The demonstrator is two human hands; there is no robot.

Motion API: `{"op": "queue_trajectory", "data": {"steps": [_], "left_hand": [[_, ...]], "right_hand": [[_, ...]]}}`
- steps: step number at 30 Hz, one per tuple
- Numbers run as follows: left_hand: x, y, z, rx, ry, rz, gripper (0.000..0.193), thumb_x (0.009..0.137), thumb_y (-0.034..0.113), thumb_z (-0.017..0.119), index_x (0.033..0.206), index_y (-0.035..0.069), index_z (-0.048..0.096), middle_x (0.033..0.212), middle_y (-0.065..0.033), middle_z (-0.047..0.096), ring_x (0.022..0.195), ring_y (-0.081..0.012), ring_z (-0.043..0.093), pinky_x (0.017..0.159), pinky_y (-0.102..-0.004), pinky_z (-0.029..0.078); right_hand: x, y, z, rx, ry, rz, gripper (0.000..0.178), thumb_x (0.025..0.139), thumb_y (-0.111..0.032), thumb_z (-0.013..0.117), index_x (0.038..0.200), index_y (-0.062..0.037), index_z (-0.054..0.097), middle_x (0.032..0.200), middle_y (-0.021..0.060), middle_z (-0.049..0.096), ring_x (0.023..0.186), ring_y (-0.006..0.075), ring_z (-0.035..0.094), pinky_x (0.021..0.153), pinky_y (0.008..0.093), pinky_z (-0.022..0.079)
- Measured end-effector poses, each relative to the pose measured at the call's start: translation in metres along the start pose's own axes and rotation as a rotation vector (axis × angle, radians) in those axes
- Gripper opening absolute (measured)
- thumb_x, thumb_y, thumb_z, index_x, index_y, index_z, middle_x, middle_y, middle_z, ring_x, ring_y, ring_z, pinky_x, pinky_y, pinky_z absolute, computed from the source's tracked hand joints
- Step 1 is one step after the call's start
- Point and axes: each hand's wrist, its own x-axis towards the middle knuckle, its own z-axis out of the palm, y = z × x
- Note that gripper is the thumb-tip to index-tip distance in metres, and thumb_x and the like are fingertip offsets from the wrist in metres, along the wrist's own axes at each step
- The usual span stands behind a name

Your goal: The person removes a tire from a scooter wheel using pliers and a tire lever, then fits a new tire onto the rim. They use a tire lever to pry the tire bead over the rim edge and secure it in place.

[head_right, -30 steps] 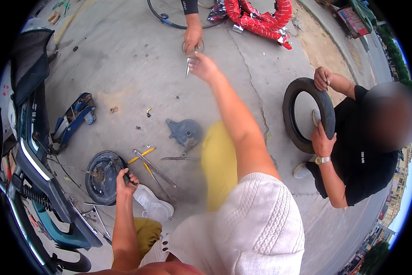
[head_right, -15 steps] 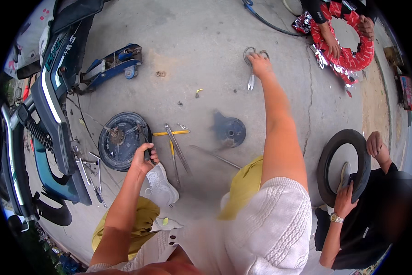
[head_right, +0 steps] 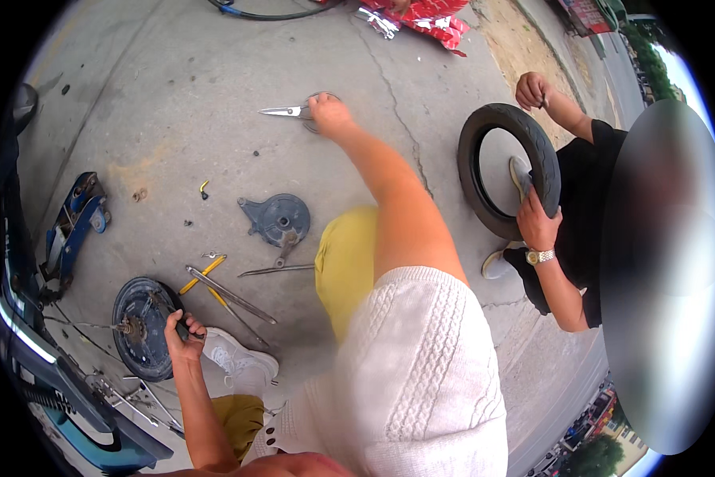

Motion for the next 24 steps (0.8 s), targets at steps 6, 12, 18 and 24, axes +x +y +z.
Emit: {"op": "queue_trajectory", "data": {"steps": [6,12,18,24], "left_hand": [[0.002,0.003,0.002,0.023,0.028,-0.034,0.021,0.073,0.021,0.069,0.076,0.007,0.053,0.063,0.0004,0.046,0.053,-0.0133,0.041,0.052,-0.0276,0.033],[0.003,0.011,-0.005,-0.023,0.058,-0.025,0.019,0.073,0.019,0.068,0.076,0.01,0.051,0.064,-0.0008,0.046,0.052,-0.0149,0.041,0.052,-0.0297,0.033],[0.006,0.006,0.002,-0.015,0.068,-0.02,0.019,0.073,0.018,0.068,0.075,0.013,0.05,0.065,-0.001,0.046,0.052,-0.0149,0.04,0.052,-0.0297,0.032],[0.008,0.002,-0.005,-0.062,-0.016,-0.031,0.019,0.074,0.018,0.067,0.073,0.013,0.048,0.064,0.0003,0.043,0.053,-0.0136,0.039,0.051,-0.0289,0.031]], "right_hand": [[-0.053,-0.032,-0.018,0.534,-0.032,0.077,0.05,0.078,-0.017,0.066,0.121,-0.005,0.044,0.092,0.0175,0.06,0.08,0.0287,0.064,0.066,0.0407,0.051],[-0.078,-0.114,-0.11,1.199,-0.641,-0.105,0.042,0.079,-0.024,0.064,0.113,0.0004,0.06,0.072,0.0073,0.059,0.054,0.0153,0.052,0.044,0.0304,0.043],[-0.112,-0.175,-0.102,0.8,-0.492,-0.515,0.04,0.074,-0.034,0.066,0.095,0.0009,0.064,0.084,0.0179,0.067,0.077,0.0329,0.064,0.066,0.0428,0.05],[-0.14,-0.209,-0.114,0.521,-0.553,-0.586,0.04,0.071,-0.035,0.064,0.088,0.0005,0.065,0.088,0.0217,0.067,0.086,0.0387,0.064,0.072,0.0461,0.051]]}}
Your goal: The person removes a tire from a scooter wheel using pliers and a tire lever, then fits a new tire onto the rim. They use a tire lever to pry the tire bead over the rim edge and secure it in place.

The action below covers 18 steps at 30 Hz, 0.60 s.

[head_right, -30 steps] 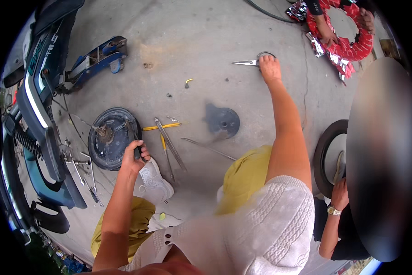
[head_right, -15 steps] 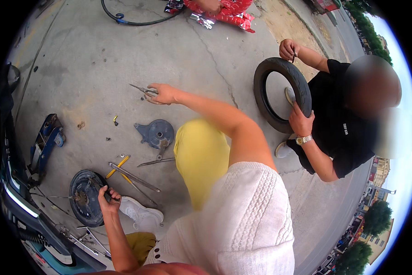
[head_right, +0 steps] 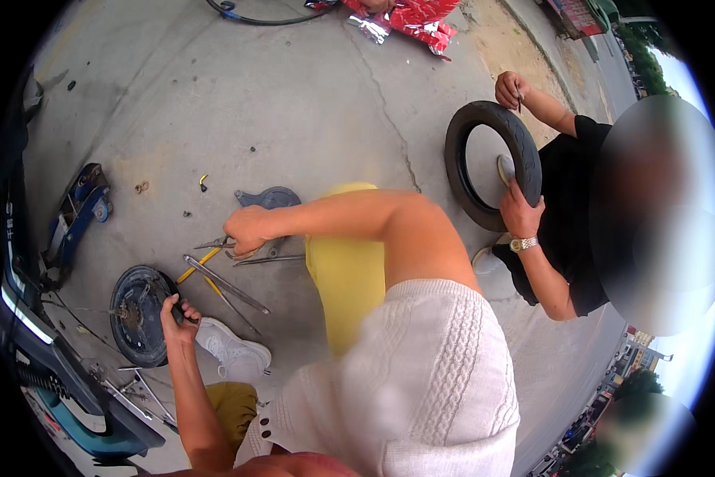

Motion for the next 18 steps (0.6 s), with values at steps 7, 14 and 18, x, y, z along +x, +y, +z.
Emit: {"op": "queue_trajectory", "data": {"steps": [7,14,18], "left_hand": [[-0.033,0.01,0.013,0.094,0.044,0.076,0.017,0.074,0.013,0.067,0.077,0.01,0.051,0.066,-0.0028,0.045,0.055,-0.0138,0.04,0.051,-0.0291,0.033],[-0.03,0.004,-0.005,0.087,0.09,0.096,0.018,0.074,0.014,0.068,0.084,0.012,0.053,0.07,-0.0016,0.047,0.055,-0.0137,0.04,0.052,-0.0302,0.035],[-0.021,-0.001,-0.005,0.087,0.027,0.097,0.019,0.075,0.015,0.069,0.086,0.013,0.053,0.072,-0.0015,0.047,0.057,-0.0138,0.04,0.053,-0.0306,0.036]], "right_hand": [[0.008,-0.031,0.016,0.044,0.039,-0.018,0.057,0.08,-0.049,0.064,0.102,0.0034,0.056,0.098,0.0228,0.063,0.094,0.0389,0.062,0.081,0.0451,0.049],[0.042,-0.07,0.017,-0.23,0.097,-0.188,0.045,0.079,-0.037,0.065,0.094,0.0041,0.058,0.093,0.022,0.063,0.087,0.0376,0.064,0.077,0.0447,0.052],[0.065,-0.078,0.022,-0.316,0.191,-0.299,0.036,0.075,-0.031,0.064,0.088,0.0023,0.062,0.088,0.0204,0.064,0.081,0.0358,0.065,0.073,0.0434,0.053]]}}
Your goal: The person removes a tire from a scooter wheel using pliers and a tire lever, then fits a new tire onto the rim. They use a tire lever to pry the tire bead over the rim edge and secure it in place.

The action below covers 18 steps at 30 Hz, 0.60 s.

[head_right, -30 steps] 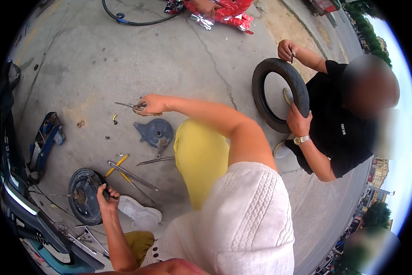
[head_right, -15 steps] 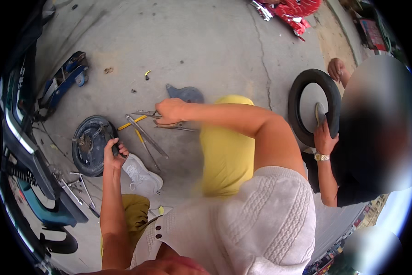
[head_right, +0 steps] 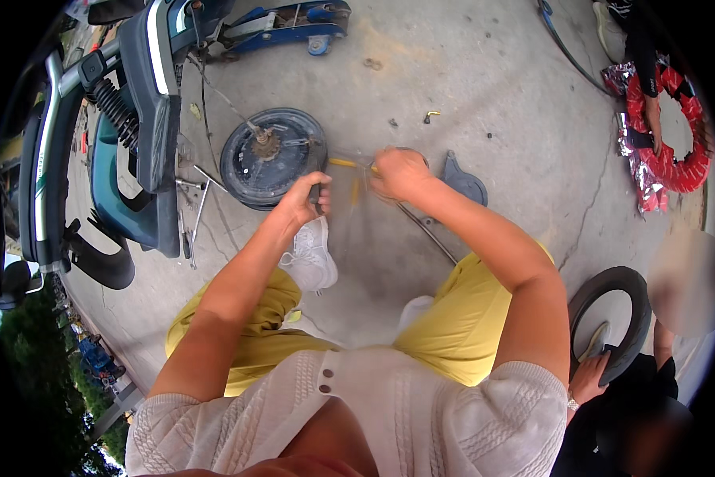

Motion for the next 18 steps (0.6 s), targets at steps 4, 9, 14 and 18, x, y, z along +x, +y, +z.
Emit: {"op": "queue_trajectory", "data": {"steps": [4,9,14,18], "left_hand": [[0.0,0.001,0.006,0.011,0.021,0.011,0.019,0.075,0.016,0.069,0.086,0.013,0.054,0.07,-0.0011,0.046,0.058,-0.0146,0.042,0.053,-0.0304,0.035],[-0.008,0.002,0.014,0.007,0.04,0.045,0.015,0.074,0.014,0.068,0.081,0.013,0.055,0.072,-0.0018,0.046,0.057,-0.0146,0.041,0.053,-0.0301,0.034],[-0.01,0.004,0.018,0.009,0.065,0.053,0.015,0.075,0.015,0.067,0.084,0.013,0.054,0.073,-0.0016,0.046,0.057,-0.0144,0.04,0.055,-0.0311,0.035],[-0.008,0.006,0.014,0.034,0.006,0.041,0.012,0.077,0.018,0.063,0.084,0.013,0.054,0.074,-0.0007,0.046,0.06,-0.014,0.04,0.056,-0.0308,0.035]], "right_hand": [[0.027,-0.011,0.004,-0.063,-0.03,-0.023,0.031,0.074,-0.029,0.064,0.089,-0.0024,0.067,0.088,0.0198,0.066,0.081,0.0333,0.066,0.072,0.0418,0.054],[0.05,-0.03,0.004,-0.1,-0.169,0.032,0.025,0.076,-0.026,0.064,0.091,-0.0072,0.071,0.093,0.016,0.069,0.085,0.0308,0.068,0.072,0.0402,0.055],[0.062,-0.053,0.002,-0.068,-0.237,0.08,0.025,0.076,-0.025,0.068,0.088,-0.0029,0.07,0.091,0.0174,0.069,0.086,0.0322,0.068,0.073,0.0386,0.055],[0.067,-0.075,-0.018,-0.156,-0.312,0.106,0.018,0.076,-0.02,0.068,0.085,-0.0058,0.072,0.092,0.0155,0.069,0.089,0.0277,0.069,0.073,0.0367,0.056]]}}
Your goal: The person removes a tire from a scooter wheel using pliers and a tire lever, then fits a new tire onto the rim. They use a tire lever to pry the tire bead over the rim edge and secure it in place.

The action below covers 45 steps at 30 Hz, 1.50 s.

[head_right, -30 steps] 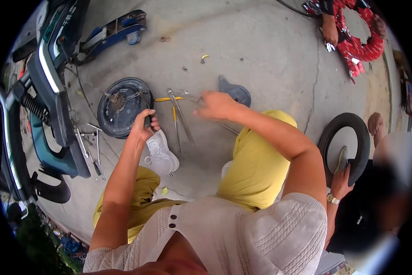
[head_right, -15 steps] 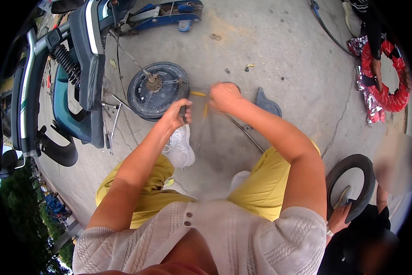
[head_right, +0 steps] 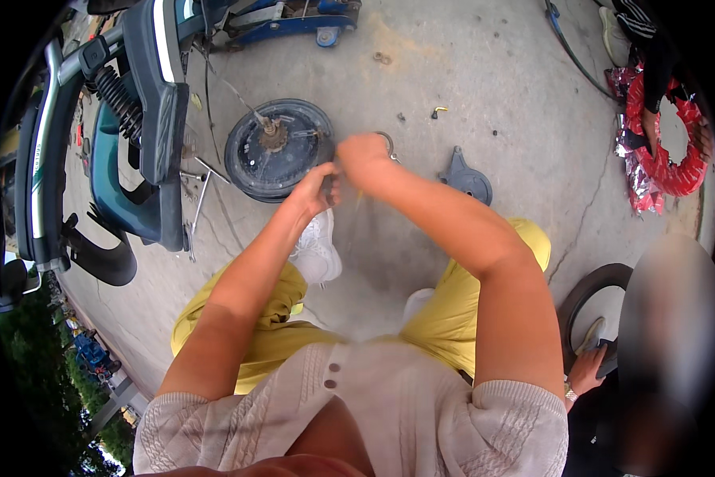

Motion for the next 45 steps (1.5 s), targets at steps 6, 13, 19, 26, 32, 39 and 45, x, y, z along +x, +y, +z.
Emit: {"op": "queue_trajectory", "data": {"steps": [6,13,19,26,32,39,45], "left_hand": [[-0.002,0.0,0.002,0.002,0.012,-0.008,0.01,0.077,0.017,0.063,0.078,0.012,0.054,0.07,0.0003,0.046,0.055,-0.0135,0.04,0.053,-0.0299,0.036],[0.0,-0.001,0.005,0.026,0.053,-0.017,0.012,0.076,0.018,0.064,0.081,0.012,0.055,0.072,-0.0013,0.046,0.059,-0.0143,0.041,0.054,-0.0299,0.036],[-0.005,0.005,0.001,0.0,0.056,-0.028,0.014,0.073,0.016,0.066,0.079,0.012,0.054,0.069,-0.0008,0.046,0.055,-0.0131,0.041,0.052,-0.0296,0.035],[0.001,-0.006,0.003,0.016,0.118,0.012,0.017,0.072,0.021,0.068,0.083,0.015,0.058,0.072,0.0,0.045,0.057,-0.0146,0.04,0.051,-0.0305,0.033],[0.0,-0.007,0.006,0.034,0.177,0.033,0.015,0.071,0.02,0.068,0.078,0.013,0.056,0.067,0.0003,0.044,0.053,-0.0129,0.04,0.05,-0.0294,0.034],[0.005,-0.008,-0.007,0.055,0.101,-0.021,0.02,0.069,0.025,0.07,0.079,0.014,0.057,0.074,0.0,0.045,0.063,-0.0155,0.042,0.053,-0.0317,0.036],[0.009,-0.008,-0.008,0.082,0.112,-0.014,0.017,0.072,0.022,0.068,0.079,0.014,0.055,0.07,0.0003,0.045,0.058,-0.0146,0.041,0.051,-0.0323,0.036]], "right_hand": [[0.011,0.0,-0.007,-0.243,-0.048,-0.065,0.016,0.08,-0.017,0.066,0.094,-0.0143,0.073,0.102,0.0041,0.07,0.096,0.022,0.067,0.071,0.032,0.053],[0.02,0.01,0.0,-0.417,0.079,-0.074,0.017,0.073,-0.018,0.07,0.087,-0.0084,0.073,0.093,0.0139,0.066,0.087,0.0212,0.067,0.061,0.0308,0.052],[0.028,0.013,-0.006,-0.505,0.034,-0.168,0.02,0.073,-0.02,0.071,0.091,-0.0122,0.073,0.097,0.0088,0.066,0.09,0.0207,0.066,0.061,0.0317,0.051],[0.051,0.008,-0.03,-0.543,-0.032,-0.267,0.026,0.077,-0.024,0.073,0.101,-0.0169,0.073,0.102,0.0019,0.069,0.1,0.0211,0.065,0.068,0.0367,0.052],[0.056,0.007,-0.042,-0.595,-0.127,-0.332,0.027,0.071,-0.024,0.076,0.096,-0.016,0.074,0.097,0.0025,0.071,0.093,0.0211,0.068,0.069,0.0388,0.054],[0.076,0.033,-0.028,-0.76,-0.087,-0.64,0.014,0.066,-0.018,0.072,0.08,-0.0137,0.074,0.079,0.0057,0.071,0.078,0.0242,0.069,0.064,0.037,0.055],[0.078,0.048,-0.041,-0.772,-0.041,-0.697,0.01,0.069,-0.014,0.068,0.077,-0.0116,0.073,0.082,0.0079,0.071,0.079,0.0261,0.069,0.064,0.0378,0.055]]}}
